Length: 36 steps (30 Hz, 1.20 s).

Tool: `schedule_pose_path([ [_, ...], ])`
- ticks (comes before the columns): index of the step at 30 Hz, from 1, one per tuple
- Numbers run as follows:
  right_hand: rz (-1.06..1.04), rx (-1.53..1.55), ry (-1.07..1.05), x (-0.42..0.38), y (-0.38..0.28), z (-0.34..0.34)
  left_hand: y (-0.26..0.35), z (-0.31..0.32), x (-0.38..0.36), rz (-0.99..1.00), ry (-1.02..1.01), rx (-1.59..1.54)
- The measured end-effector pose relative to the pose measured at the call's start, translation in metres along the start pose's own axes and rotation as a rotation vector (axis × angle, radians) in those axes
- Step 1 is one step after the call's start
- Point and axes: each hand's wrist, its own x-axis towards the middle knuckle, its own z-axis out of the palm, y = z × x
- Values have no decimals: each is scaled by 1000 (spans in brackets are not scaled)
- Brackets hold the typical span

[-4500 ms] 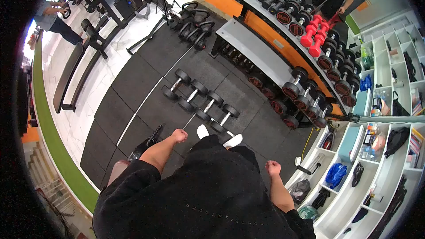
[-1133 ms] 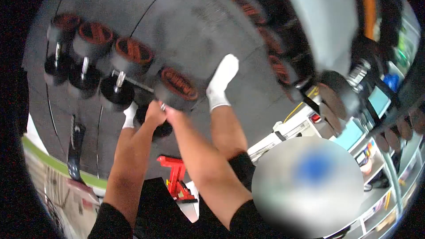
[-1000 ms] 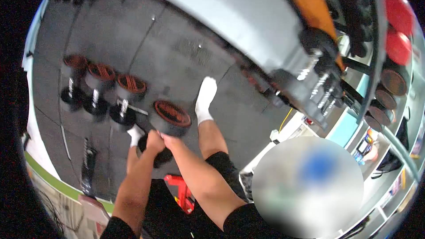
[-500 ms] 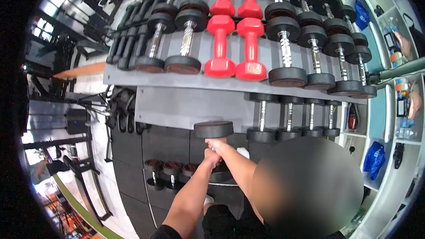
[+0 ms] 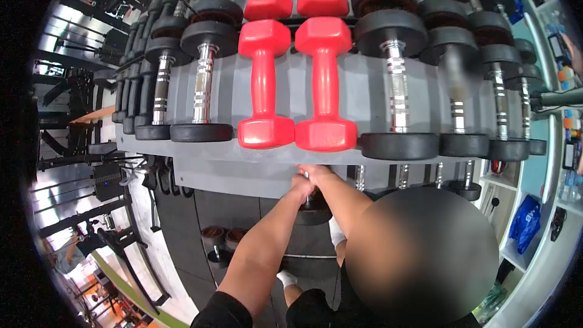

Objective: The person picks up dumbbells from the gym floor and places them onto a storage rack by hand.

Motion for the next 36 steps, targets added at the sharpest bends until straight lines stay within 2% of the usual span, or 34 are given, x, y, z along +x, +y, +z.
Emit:
schedule_pose_path([
  [1, -72, 91, 30, 4, 6, 0, -3, 2, 14, -27, 6, 9],
  [3, -76, 146, 23, 10, 16, -13, -30, 9, 31, 21, -2, 0],
  [6, -48, 123, -6, 13, 14, -24, -7, 6, 14, -53, -5, 50],
  [7, -38, 113, -13, 13, 14, -25, -3, 2, 14, -68, -77, 106],
  [11, 10, 75, -59, 19, 14, -23, -10, -6, 13, -70, -129, 194],
  [13, 59, 59, -101, 22, 13, -19, -12, -21, -7, 284, -55, 486],
  [14, 101, 84, -140, 23, 10, -16, 8, -42, -39, 462, -142, 773],
  [16, 122, -56, -25, 9, -9, 0, 7, -75, -84, 590, -128, 614],
  [18, -140, -199, 292, -3, -9, 20, -12, -106, -135, 768, -43, 329],
  [20, -287, -727, 531, -33, -12, 27, -46, -139, -195, 702, -30, 215],
  [22, -309, -1051, 509, -96, -24, 37, -108, -167, -238, 498, -3, 265],
  [23, -518, -1057, 534, -132, -19, 39, -168, -176, -242, 447, 19, 148],
  [24, -733, -1055, 561, -166, -9, 39, -178, -188, -283, 487, 97, 340],
  [25, -928, -1044, 533, -192, 5, 27, -195, -196, -318, 317, 87, 416],
  [26, -1120, -1029, 506, -217, 22, 15, -262, -204, -317, 309, 46, 560],
  [27, -1052, -875, 360, -258, 36, 9, -305, -206, -339, 305, 81, 379],
  [28, -1040, -999, 299, -272, 58, -13, -339, -208, -359, 173, 117, 489],
  [29, -1063, -950, 223, -297, 80, -28, -367, -211, -378, -31, 19, 317],
  [31, -921, -1100, 167, -336, 127, -72, -415, -212, -411, -134, -81, 156],
  [32, -806, -1247, 132, -357, 146, -96, -428, -212, -423, -110, -82, 151],
  [33, -763, -1247, 122, -374, 171, -122, -445, -214, -439, -225, -96, 43],
  [34, -790, -1425, 136, -375, 197, -158, -460, -218, -450, -330, -111, -64],
  [36, -403, -1691, 356, -422, 230, -188, -488, -226, -462, -233, -101, -120],
])
